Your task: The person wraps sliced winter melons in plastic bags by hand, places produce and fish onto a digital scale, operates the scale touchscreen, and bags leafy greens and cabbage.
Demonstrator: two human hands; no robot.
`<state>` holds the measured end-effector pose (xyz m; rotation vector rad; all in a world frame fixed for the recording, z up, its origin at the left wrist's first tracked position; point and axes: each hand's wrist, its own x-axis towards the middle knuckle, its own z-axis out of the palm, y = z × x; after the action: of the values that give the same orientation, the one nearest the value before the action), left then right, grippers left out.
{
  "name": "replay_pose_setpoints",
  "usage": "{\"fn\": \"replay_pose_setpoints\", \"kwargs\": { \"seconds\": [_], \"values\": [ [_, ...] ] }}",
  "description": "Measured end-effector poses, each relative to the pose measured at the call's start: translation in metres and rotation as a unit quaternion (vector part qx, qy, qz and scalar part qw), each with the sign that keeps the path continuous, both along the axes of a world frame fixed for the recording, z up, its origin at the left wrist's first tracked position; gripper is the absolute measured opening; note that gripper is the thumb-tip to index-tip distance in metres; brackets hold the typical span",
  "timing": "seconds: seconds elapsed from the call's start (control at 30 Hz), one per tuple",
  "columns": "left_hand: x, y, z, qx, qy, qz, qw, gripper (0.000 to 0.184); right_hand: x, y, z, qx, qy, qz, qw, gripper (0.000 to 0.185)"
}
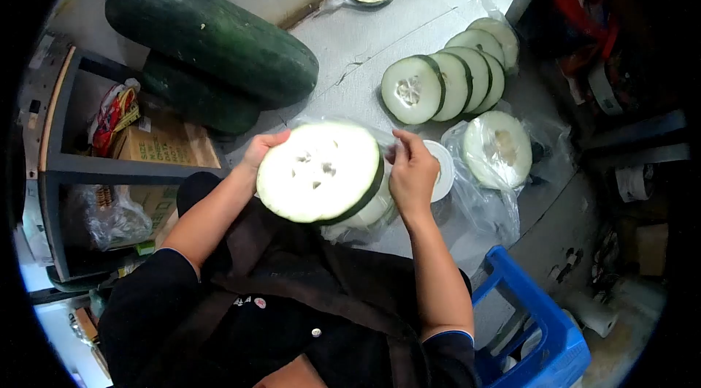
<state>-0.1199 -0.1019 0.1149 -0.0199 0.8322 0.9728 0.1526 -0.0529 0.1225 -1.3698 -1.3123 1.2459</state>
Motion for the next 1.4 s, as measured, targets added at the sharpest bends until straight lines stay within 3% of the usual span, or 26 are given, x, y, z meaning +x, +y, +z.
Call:
{"fn": "replay_pose_setpoints", "kwargs": {
  "seconds": [0.03,0.13,0.2,0.27,0.33,0.4,0.47,0.5,0.53,0.57,0.63,0.73,0.8,0.83,0.9,0.93,0.97,1.07,1.13,1.17,1.2,1.27,1.33,1.37,1.4],
  "values": [
    [0.001,-0.003,0.007,-0.016,0.028,0.027,0.999,0.041,-0.005,0.001,-0.004,-0.012,0.143,-0.018,0.990,0.012],
    [0.000,-0.014,0.012,-0.035,0.070,0.096,0.992,0.040,-0.005,0.004,0.000,-0.054,0.295,-0.002,0.954,0.013],
    [0.006,-0.025,0.019,-0.040,0.113,0.155,0.981,0.039,-0.008,-0.006,0.007,-0.115,0.281,0.032,0.952,0.011],
    [0.004,-0.034,-0.004,-0.055,0.194,0.228,0.953,0.038,-0.021,-0.028,0.016,-0.081,0.117,0.072,0.987,0.013],
    [0.015,-0.042,-0.014,-0.095,0.287,0.304,0.903,0.036,-0.043,-0.068,0.032,-0.024,0.059,0.150,0.987,0.013],
    [0.035,-0.046,-0.029,-0.140,0.336,0.336,0.869,0.033,-0.073,-0.120,0.024,0.008,0.127,0.211,0.969,0.011],
    [0.025,-0.071,-0.149,-0.100,0.467,0.330,0.814,0.027,-0.088,-0.142,0.022,-0.070,0.194,0.305,0.930,0.008],
    [0.038,-0.078,-0.146,-0.015,0.491,0.230,0.840,0.030,-0.088,-0.136,0.021,-0.046,0.173,0.294,0.939,0.008],
    [0.041,-0.081,-0.148,-0.036,0.447,0.219,0.867,0.031,-0.087,-0.126,0.019,-0.021,0.151,0.282,0.947,0.008],
    [0.042,-0.084,-0.152,-0.057,0.401,0.208,0.890,0.032,-0.082,-0.117,0.018,-0.086,0.164,0.318,0.930,0.009],
    [0.045,-0.091,-0.162,-0.104,0.306,0.186,0.928,0.033,-0.075,-0.117,0.000,-0.061,0.049,0.408,0.909,0.007],
    [0.052,-0.107,-0.166,-0.196,0.227,0.126,0.946,0.041,-0.072,-0.120,-0.029,-0.065,-0.017,0.475,0.877,0.007],
    [0.056,-0.115,-0.165,-0.281,0.264,0.049,0.921,0.053,-0.067,-0.112,-0.039,-0.067,-0.038,0.509,0.857,0.007],
    [0.053,-0.115,-0.171,-0.285,0.238,0.095,0.924,0.039,-0.068,-0.110,-0.045,-0.077,-0.049,0.516,0.852,0.010],
    [0.046,-0.129,-0.199,-0.153,0.474,-0.072,0.864,0.029,-0.063,-0.108,-0.044,-0.080,-0.124,0.618,0.772,0.013],
    [0.052,-0.122,-0.179,-0.081,0.575,-0.150,0.800,0.023,-0.062,-0.106,-0.041,-0.081,-0.159,0.667,0.723,0.014],
    [0.062,-0.120,-0.157,-0.101,0.588,-0.183,0.781,0.015,-0.063,-0.109,-0.049,-0.076,-0.198,0.694,0.688,0.020],
    [0.071,-0.113,-0.122,-0.052,0.480,-0.290,0.826,0.011,-0.057,-0.094,-0.052,-0.130,-0.273,0.721,0.623,0.026],
    [0.080,-0.102,-0.091,0.112,0.489,-0.499,0.706,0.015,-0.038,-0.071,-0.007,-0.048,-0.318,0.605,0.728,0.036],
    [0.072,-0.132,-0.144,0.167,0.436,-0.414,0.781,0.021,-0.030,-0.058,0.010,0.003,-0.345,0.525,0.778,0.040],
    [0.077,-0.119,-0.129,0.175,0.488,-0.560,0.646,0.039,-0.019,-0.045,0.013,0.077,-0.382,0.352,0.851,0.047],
    [0.098,-0.116,-0.098,0.104,0.561,-0.543,0.616,0.069,0.014,-0.007,0.026,0.262,-0.409,0.118,0.866,0.052],
    [0.109,-0.103,-0.044,0.107,0.578,-0.520,0.619,0.074,0.042,0.003,0.021,0.202,-0.549,0.007,0.811,0.055],
    [0.111,-0.094,-0.014,0.119,0.589,-0.502,0.623,0.073,0.050,0.007,0.016,0.129,-0.506,0.034,0.852,0.055],
    [0.113,-0.079,0.015,0.134,0.593,-0.536,0.585,0.072,0.056,0.011,0.009,0.055,-0.457,0.061,0.886,0.054]
  ]
}}
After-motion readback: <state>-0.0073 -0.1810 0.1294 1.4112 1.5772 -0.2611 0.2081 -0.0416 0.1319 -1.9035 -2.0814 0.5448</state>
